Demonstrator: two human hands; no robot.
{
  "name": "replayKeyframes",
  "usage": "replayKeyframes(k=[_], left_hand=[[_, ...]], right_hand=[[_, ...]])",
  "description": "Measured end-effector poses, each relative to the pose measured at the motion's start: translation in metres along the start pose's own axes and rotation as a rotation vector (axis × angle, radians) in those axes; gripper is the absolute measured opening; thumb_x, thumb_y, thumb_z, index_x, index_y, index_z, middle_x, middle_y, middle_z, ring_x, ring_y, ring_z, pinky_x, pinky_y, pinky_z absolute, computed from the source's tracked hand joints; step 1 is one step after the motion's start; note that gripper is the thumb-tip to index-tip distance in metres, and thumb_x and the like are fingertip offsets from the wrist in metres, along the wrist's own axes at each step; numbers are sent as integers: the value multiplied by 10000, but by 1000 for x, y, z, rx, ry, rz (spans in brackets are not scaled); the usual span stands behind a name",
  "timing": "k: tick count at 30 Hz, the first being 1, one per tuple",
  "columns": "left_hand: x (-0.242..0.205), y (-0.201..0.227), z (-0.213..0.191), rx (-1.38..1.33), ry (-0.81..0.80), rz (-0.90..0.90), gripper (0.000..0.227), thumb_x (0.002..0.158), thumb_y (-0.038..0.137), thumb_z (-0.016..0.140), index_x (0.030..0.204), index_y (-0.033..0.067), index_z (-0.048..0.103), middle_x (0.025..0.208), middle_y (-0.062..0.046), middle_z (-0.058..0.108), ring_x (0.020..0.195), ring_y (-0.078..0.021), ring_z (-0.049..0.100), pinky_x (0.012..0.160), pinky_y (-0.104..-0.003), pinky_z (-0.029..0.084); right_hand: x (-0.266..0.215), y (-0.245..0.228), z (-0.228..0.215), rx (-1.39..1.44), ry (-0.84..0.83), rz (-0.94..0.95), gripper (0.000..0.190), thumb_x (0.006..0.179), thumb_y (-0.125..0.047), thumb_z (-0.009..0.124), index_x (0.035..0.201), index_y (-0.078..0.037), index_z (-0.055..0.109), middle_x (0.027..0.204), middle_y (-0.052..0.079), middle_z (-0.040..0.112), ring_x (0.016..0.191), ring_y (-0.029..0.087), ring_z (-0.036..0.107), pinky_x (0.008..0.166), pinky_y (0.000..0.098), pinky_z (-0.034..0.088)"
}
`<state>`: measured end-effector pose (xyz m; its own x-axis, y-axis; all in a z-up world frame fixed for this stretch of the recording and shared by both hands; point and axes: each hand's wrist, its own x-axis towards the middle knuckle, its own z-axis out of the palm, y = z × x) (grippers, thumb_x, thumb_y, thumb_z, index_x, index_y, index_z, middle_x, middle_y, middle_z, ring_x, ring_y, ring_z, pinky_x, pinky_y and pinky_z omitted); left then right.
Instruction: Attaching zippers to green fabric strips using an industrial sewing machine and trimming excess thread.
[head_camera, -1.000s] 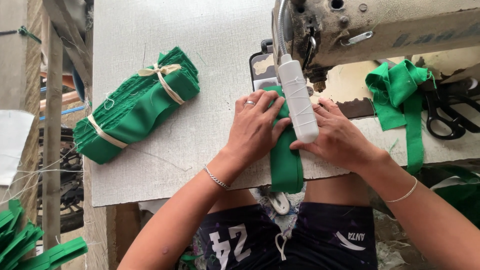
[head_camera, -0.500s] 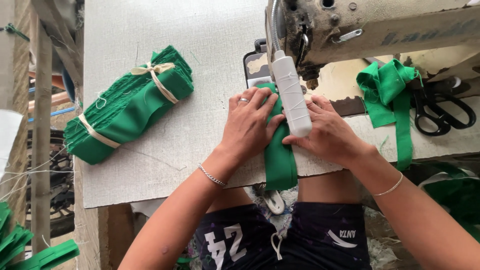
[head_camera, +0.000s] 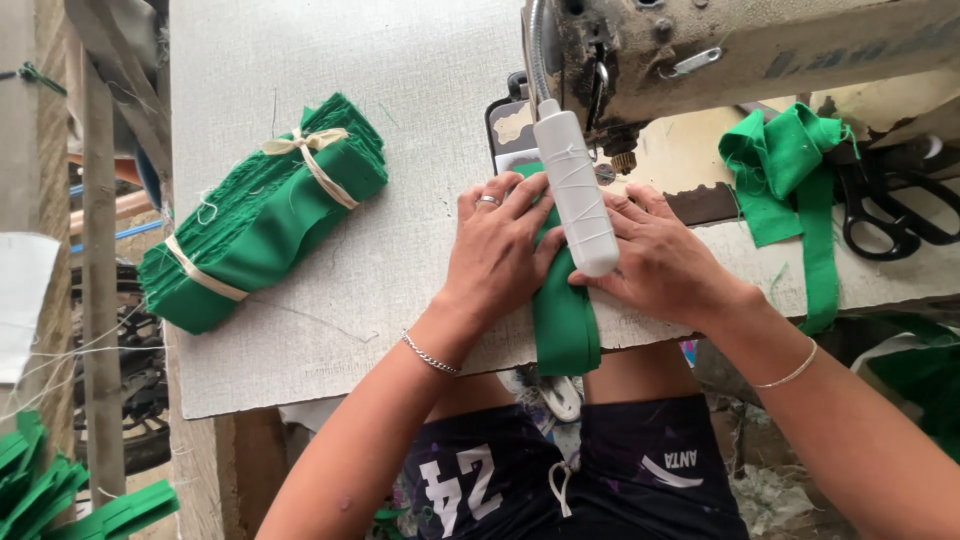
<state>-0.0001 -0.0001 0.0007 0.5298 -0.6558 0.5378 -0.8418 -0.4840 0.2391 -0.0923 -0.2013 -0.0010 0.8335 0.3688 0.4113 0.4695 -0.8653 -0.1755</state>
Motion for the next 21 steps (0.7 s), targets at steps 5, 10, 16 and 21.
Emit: replayKeyframes(k=[5, 10, 16, 21], left_hand=[[2, 1, -4, -4, -12, -8, 365, 875, 310, 712, 1197, 139, 703, 1279, 14, 610, 1219, -252, 552, 1019, -454, 375], [1, -1, 0, 15, -3, 6, 230, 872, 269, 691, 1061, 142, 725, 1190, 9, 631, 1163, -248, 579, 1006, -455, 378], [2, -3, -4, 10, -37, 25, 189, 866, 204, 697, 1027, 106, 710, 1182, -31, 652, 1233, -287, 572, 985, -482, 369], [-2, -1, -8, -37, -51, 43, 157, 920, 156, 700, 1063, 97, 727, 1306, -76, 665, 1271, -368, 594, 998, -525, 369]], right_hand=[[4, -3, -6, -46, -7, -15, 483, 962, -484, 656, 1091, -23, 723, 1329, 149, 664, 1336, 316, 567, 1134, 561, 384], [7, -7, -9, -47, -9, -11, 486, 969, -465, 648, 1120, -10, 726, 1341, 153, 658, 1340, 314, 569, 1113, 558, 395], [-19, 5, -39, 97, 222, 62, 193, 967, -116, 685, 1142, -34, 694, 1299, 125, 631, 1273, 326, 579, 1082, 510, 431], [-140, 86, -60, -200, 537, 480, 253, 1290, 166, 662, 1514, 229, 563, 1267, 398, 666, 952, 432, 667, 822, 456, 572]])
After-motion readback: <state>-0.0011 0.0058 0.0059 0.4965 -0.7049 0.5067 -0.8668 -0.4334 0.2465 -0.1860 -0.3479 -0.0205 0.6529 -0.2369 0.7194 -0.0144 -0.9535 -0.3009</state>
